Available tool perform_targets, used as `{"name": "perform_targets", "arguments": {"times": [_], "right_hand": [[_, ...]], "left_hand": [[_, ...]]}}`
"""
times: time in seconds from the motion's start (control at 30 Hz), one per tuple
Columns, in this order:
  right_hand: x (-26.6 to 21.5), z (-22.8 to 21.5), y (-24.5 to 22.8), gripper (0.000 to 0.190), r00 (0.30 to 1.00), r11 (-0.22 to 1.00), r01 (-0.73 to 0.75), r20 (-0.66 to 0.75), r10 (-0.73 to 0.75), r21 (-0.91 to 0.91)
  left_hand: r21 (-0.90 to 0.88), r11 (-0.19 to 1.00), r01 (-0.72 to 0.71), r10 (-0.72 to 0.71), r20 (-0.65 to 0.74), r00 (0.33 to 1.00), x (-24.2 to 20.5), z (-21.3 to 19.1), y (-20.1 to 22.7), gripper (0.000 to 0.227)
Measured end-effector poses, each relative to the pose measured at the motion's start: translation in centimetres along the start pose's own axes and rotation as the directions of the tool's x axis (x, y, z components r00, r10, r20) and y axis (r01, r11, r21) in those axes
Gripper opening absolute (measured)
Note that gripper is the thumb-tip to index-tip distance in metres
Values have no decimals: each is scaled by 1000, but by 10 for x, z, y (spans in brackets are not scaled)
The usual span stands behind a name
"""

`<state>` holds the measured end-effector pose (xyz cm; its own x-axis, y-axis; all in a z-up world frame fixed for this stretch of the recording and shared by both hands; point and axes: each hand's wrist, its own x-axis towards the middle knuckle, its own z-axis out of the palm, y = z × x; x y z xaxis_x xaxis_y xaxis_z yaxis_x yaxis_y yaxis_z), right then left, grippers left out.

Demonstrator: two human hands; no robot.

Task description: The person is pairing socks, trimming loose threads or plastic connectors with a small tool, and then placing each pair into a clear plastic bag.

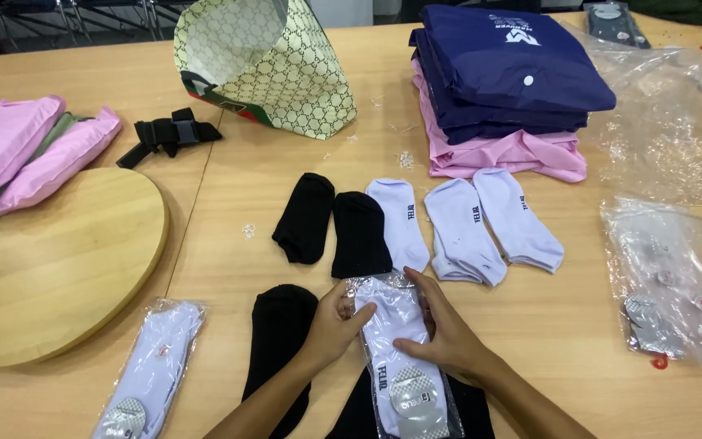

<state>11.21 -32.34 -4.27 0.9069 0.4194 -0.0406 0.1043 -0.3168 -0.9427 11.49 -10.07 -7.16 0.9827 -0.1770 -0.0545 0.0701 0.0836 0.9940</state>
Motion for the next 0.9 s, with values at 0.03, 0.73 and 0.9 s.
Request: {"name": "perform_targets", "arguments": {"times": [0.03, 0.73, 0.9], "right_hand": [[0, 0, 1, 104, 1000, 1000, -2, 15, 2, 0], [3, 7, -6, 117, 993, 971, -108, -24, 116, 214], [7, 3, 3, 124, 997, 990, -69, 26, 67, 120]], "left_hand": [[9, 1000, -4, 4, 0, 1000, -1, 0, 2, 12], [-11, 999, 32, -32, -23, 999, 5, 0, 1, 24], [3, 1000, 16, -16, -29, 999, 4, 2, 2, 23]]}}
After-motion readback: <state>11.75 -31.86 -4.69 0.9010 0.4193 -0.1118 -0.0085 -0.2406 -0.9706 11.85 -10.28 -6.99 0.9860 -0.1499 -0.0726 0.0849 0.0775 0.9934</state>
